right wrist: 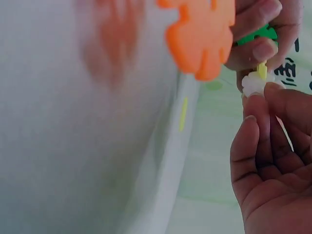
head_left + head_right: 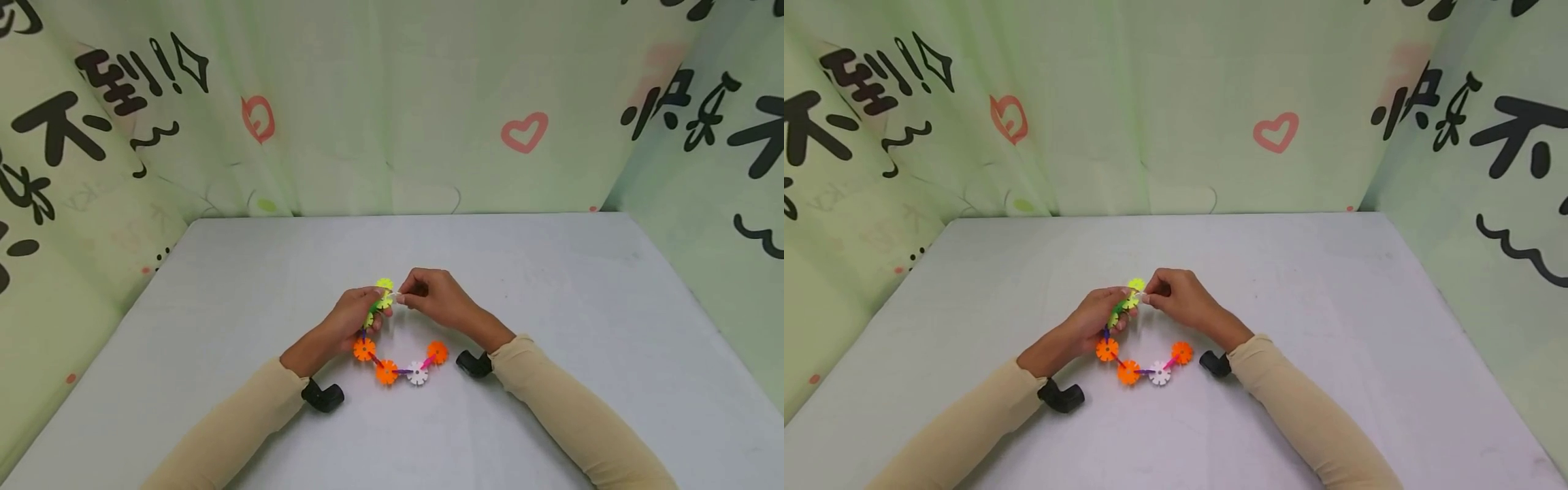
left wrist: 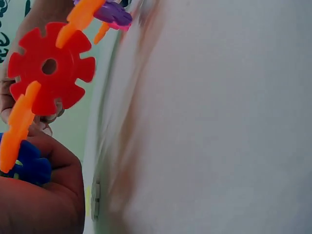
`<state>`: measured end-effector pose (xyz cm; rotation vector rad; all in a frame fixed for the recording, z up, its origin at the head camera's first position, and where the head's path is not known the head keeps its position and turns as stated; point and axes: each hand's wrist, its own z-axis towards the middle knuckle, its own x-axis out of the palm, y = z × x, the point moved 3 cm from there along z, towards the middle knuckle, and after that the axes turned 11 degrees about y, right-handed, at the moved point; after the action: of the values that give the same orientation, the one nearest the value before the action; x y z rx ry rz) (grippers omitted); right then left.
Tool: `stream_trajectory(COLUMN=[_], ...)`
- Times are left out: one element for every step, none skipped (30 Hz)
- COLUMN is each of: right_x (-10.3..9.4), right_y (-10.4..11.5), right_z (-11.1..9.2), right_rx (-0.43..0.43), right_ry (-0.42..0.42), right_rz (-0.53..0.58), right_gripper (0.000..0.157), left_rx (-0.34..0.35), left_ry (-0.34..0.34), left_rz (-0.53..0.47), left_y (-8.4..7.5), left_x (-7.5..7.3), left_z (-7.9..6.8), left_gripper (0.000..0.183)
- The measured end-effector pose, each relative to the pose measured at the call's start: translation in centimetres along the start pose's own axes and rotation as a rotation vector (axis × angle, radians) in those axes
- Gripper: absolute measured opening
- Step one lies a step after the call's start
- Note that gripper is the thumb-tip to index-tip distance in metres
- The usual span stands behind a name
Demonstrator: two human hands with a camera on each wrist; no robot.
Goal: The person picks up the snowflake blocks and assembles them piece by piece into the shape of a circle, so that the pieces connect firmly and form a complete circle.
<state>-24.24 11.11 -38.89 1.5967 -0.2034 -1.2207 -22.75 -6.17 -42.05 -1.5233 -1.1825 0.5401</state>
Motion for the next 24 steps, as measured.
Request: stream_trajectory(right_x=[0.0,0.1,0.1,0.1,0.1,0.1,0.1,0.0,-0.1,-0.2,-0.4,-0.5,-0.6,-0.7,-0.8,-1.0,-1.1,-1.2,-1.2,-1.3,-1.4,-1.4,-1.4,-1.4], right_y=[-0.1,-0.3,-0.5,-0.6,-0.7,-0.7,-0.8,-0.8,-0.8,-0.9,-0.9,-1.0,-1.1,-1.2,-1.3,-1.4,-1.5,-1.6,-1.7,-1.9,-2.0,-2.1,-2.2,-2.2], right_z=[0.1,0.2,0.3,0.4,0.4,0.5,0.5,0.6,0.7,0.7,0.8,1.0,1.1,1.3,1.4,1.6,1.8,2.0,2.2,2.4,2.7,2.9,3.2,3.4], right_rx=[0.006,0.013,0.024,0.032,0.041,0.050,0.053,0.055,0.057,0.056,0.061,0.064,0.068,0.075,0.081,0.088,0.095,0.100,0.106,0.109,0.110,0.111,0.113,0.116], right_ry=[0.010,0.021,0.036,0.052,0.071,0.089,0.108,0.125,0.139,0.150,0.156,0.157,0.152,0.143,0.134,0.124,0.117,0.113,0.112,0.115,0.121,0.127,0.134,0.137], right_rz=[0.004,0.011,0.019,0.022,0.023,0.024,0.023,0.024,0.019,0.010,0.003,-0.003,-0.008,-0.013,-0.019,-0.023,-0.023,-0.022,-0.024,-0.030,-0.035,-0.037,-0.037,-0.036], right_gripper=[0.007,0.007,0.007,0.008,0.009,0.009,0.010,0.011,0.011,0.012,0.013,0.014,0.015,0.016,0.017,0.018,0.018,0.019,0.020,0.021,0.021,0.021,0.021,0.021], left_rx=[-0.019,-0.031,-0.041,-0.047,-0.048,-0.047,-0.044,-0.038,-0.031,-0.024,-0.017,-0.010,-0.006,-0.003,-0.001,-0.003,-0.006,-0.009,-0.013,-0.017,-0.022,-0.027,-0.032,-0.037], left_ry=[-0.003,-0.004,-0.004,-0.002,0.001,0.002,0.005,0.012,0.016,0.019,0.022,0.022,0.018,0.014,0.012,0.013,0.014,0.013,0.013,0.010,0.003,-0.010,-0.022,-0.033], left_rz=[-0.014,-0.022,-0.028,-0.035,-0.041,-0.048,-0.057,-0.061,-0.065,-0.068,-0.069,-0.070,-0.074,-0.074,-0.072,-0.072,-0.072,-0.069,-0.063,-0.052,-0.034,-0.015,0.004,0.022], left_y=[0.2,0.3,0.4,0.4,0.4,0.4,0.3,0.2,0.0,-0.1,-0.3,-0.4,-0.6,-0.7,-0.8,-0.9,-0.9,-1.0,-1.0,-1.0,-0.9,-0.9,-0.9,-0.8], left_x=[-0.1,-0.1,-0.2,-0.2,-0.3,-0.3,-0.3,-0.3,-0.3,-0.2,-0.2,-0.2,-0.3,-0.3,-0.3,-0.4,-0.4,-0.5,-0.5,-0.6,-0.7,-0.8,-0.9,-0.9], left_z=[0.0,0.0,0.0,0.0,0.0,-0.1,-0.1,-0.2,-0.3,-0.3,-0.4,-0.5,-0.6,-0.6,-0.7,-0.7,-0.8,-0.8,-0.8,-0.9,-0.9,-0.9,-0.9,-0.9], left_gripper=[0.031,0.030,0.030,0.030,0.030,0.030,0.030,0.030,0.030,0.030,0.032,0.034,0.036,0.039,0.041,0.043,0.044,0.044,0.043,0.043,0.044,0.045,0.046,0.046])
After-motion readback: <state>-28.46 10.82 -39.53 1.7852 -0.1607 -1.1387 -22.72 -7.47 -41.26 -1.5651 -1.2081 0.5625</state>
